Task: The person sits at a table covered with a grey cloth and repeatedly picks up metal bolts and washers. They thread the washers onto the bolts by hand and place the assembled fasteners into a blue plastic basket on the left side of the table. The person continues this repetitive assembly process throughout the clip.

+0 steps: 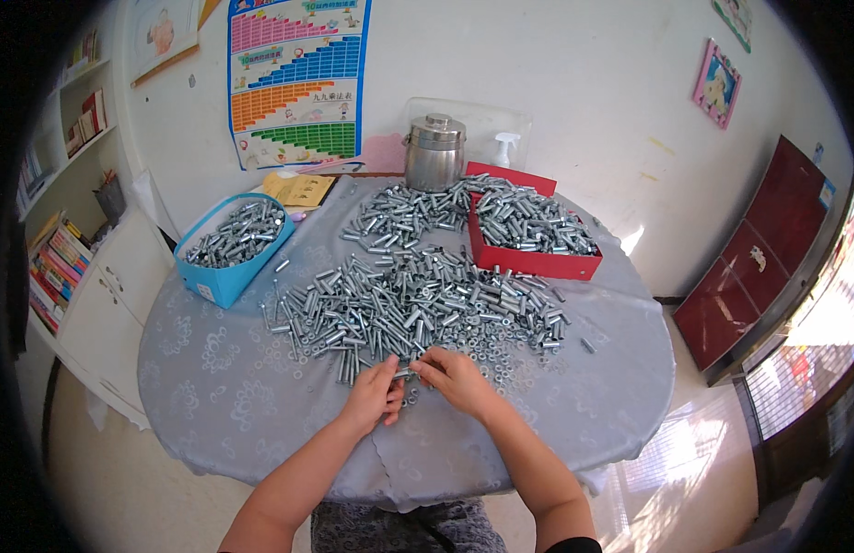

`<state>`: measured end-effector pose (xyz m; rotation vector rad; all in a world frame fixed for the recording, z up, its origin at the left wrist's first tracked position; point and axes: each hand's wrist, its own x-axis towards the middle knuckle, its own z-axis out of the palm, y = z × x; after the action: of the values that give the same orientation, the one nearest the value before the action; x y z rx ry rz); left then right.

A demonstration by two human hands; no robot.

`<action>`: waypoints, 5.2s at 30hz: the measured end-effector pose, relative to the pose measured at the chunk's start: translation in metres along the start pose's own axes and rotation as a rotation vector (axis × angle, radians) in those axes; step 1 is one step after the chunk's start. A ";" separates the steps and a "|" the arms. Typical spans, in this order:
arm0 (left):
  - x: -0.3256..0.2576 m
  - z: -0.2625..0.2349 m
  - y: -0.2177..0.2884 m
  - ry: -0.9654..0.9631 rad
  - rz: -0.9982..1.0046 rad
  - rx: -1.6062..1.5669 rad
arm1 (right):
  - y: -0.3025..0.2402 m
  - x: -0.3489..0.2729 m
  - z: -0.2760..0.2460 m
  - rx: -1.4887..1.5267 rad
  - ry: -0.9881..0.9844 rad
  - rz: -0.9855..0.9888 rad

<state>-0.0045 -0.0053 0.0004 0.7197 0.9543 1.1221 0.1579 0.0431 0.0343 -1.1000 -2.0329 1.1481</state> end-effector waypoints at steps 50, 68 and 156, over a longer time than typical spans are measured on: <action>-0.001 0.002 0.002 0.002 0.100 -0.003 | 0.005 -0.010 0.004 0.247 0.018 -0.039; -0.001 0.000 0.005 0.038 0.101 -0.022 | 0.006 -0.012 -0.001 0.288 -0.088 -0.014; 0.007 -0.012 0.011 -0.031 0.250 -0.067 | 0.025 0.001 -0.026 0.651 0.103 -0.025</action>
<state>-0.0189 0.0050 0.0026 0.8145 0.8119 1.3513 0.1868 0.0623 0.0244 -0.7748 -1.4199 1.5483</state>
